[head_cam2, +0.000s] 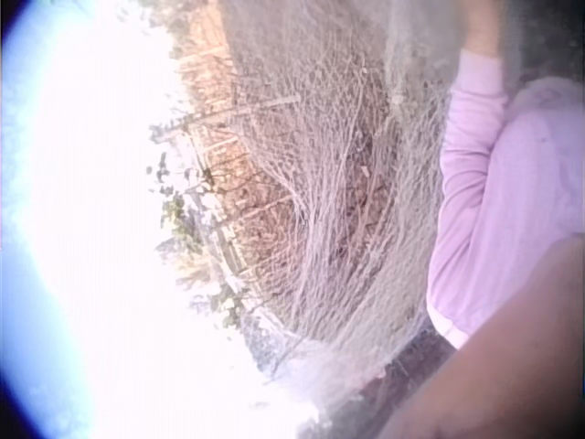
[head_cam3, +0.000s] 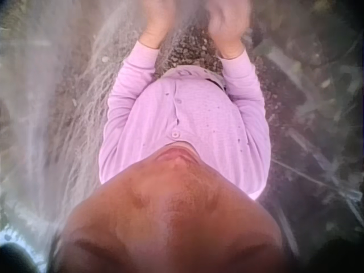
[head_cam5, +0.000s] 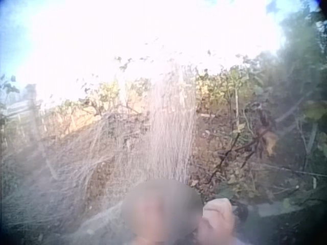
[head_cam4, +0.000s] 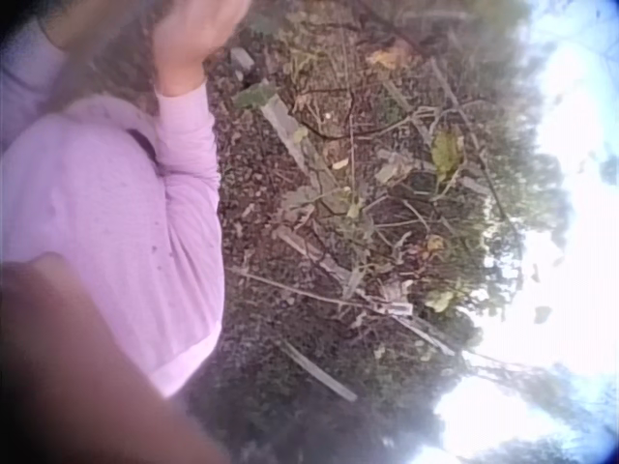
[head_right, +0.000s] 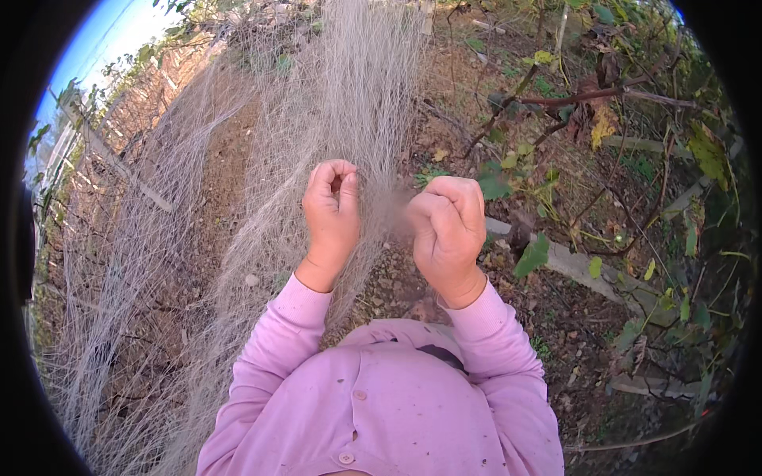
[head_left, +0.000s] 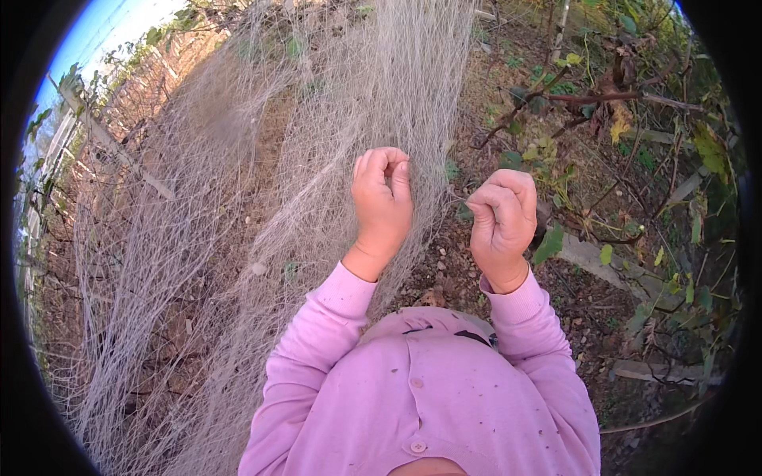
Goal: The person repairs a large white net by hand in an outdoor vineyard. They repeatedly pull, align, and tie sections of the net to mend tears and secure it to nearby supports.
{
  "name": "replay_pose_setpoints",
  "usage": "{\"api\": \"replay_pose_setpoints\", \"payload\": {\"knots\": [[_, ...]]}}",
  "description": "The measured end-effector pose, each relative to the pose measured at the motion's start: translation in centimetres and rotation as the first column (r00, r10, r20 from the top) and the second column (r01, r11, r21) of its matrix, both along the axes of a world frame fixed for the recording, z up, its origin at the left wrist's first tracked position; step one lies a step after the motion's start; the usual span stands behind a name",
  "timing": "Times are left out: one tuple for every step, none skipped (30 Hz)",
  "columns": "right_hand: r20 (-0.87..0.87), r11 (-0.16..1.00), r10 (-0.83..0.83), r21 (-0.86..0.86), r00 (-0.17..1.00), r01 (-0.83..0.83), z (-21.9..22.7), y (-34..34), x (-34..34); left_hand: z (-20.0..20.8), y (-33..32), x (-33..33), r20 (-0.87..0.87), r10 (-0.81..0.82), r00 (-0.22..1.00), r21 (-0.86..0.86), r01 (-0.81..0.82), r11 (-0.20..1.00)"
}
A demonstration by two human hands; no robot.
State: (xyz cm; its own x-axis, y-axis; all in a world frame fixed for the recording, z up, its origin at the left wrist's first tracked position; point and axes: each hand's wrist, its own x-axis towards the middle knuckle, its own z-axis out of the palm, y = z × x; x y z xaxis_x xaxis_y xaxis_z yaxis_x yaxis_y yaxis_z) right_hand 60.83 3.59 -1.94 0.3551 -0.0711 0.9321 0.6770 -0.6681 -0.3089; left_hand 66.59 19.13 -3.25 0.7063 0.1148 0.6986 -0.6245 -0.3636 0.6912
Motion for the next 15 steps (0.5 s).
{"api": "replay_pose_setpoints", "payload": {"knots": [[-0.014, 1.000, -0.007, 0.020, 1.000, 0.008, -0.3, -0.5, -0.7, -0.1, 0.4, 0.3, -0.024, -0.005, 1.000, -0.023, 0.004, 1.000], [0.017, 0.995, 0.015, 0.101, 1.000, -0.017, -0.7, -1.1, -1.3, -0.1, 0.7, 0.5, -0.077, -0.006, 0.997, -0.046, 0.003, 0.999], [-0.008, 0.984, 0.026, 0.177, 1.000, -0.024, -1.1, -1.7, -1.6, -0.1, 1.0, 0.6, -0.043, -0.007, 0.999, -0.039, 0.005, 0.999], [-0.022, 0.973, 0.025, 0.229, 0.999, -0.019, -1.5, -2.5, -1.7, 0.0, 1.2, 0.6, -0.039, 0.000, 0.999, -0.034, -0.001, 0.999], [-0.064, 0.960, 0.049, 0.280, 0.997, -0.029, -1.7, -3.4, -1.7, 0.0, 1.4, 0.6, -0.044, 0.009, 0.999, -0.034, -0.011, 0.999], [-0.160, 0.984, 0.004, 0.178, 0.987, 0.025, -1.8, -4.6, -1.6, 0.0, 1.4, 0.4, -0.021, 0.011, 1.000, -0.023, -0.011, 1.000], [-0.328, 0.992, -0.045, 0.097, 0.943, 0.081, -2.0, -5.1, -1.5, 0.0, 1.3, 0.3, -0.009, 0.012, 1.000, -0.016, -0.012, 1.000], [-0.459, 0.994, -0.081, 0.025, 0.885, 0.104, -2.0, -5.4, -1.5, 0.0, 1.2, 0.1, 0.004, 0.012, 1.000, -0.011, -0.012, 1.000], [-0.629, 0.988, -0.133, -0.026, 0.766, 0.151, -1.8, -5.6, -1.6, 0.0, 1.0, -0.1, 0.029, 0.026, 0.999, 0.025, -0.026, 0.999], [-0.616, 0.986, -0.117, 0.024, 0.779, 0.168, -1.6, -5.2, -1.8, 0.0, 0.8, -0.2, 0.056, 0.037, 0.998, 0.061, -0.040, 0.997], [-0.480, 0.994, -0.096, 0.000, 0.872, 0.109, -1.1, -4.7, -2.0, 0.0, 0.6, -0.3, 0.088, 0.050, 0.995, 0.088, -0.057, 0.995], [-0.395, 0.997, -0.073, 0.000, 0.916, 0.079, -0.3, -4.1, -2.2, 0.0, 0.4, -0.3, 0.139, 0.057, 0.989, 0.147, -0.078, 0.986], [-0.302, 0.999, -0.042, -0.001, 0.952, 0.044, 0.7, -3.4, -2.3, 0.0, 0.1, -0.4, 0.144, 0.058, 0.988, 0.183, -0.084, 0.980], [-0.247, 0.999, -0.014, -0.047, 0.969, 0.003, 1.8, -2.7, -2.3, 0.0, -0.3, -0.7, 0.150, 0.064, 0.987, 0.218, -0.096, 0.971], [-0.199, 0.994, -0.005, -0.105, 0.980, -0.016, 3.0, -1.9, -2.2, 0.0, -0.6, -0.9, 0.157, 0.070, 0.985, 0.255, -0.109, 0.961]]}}
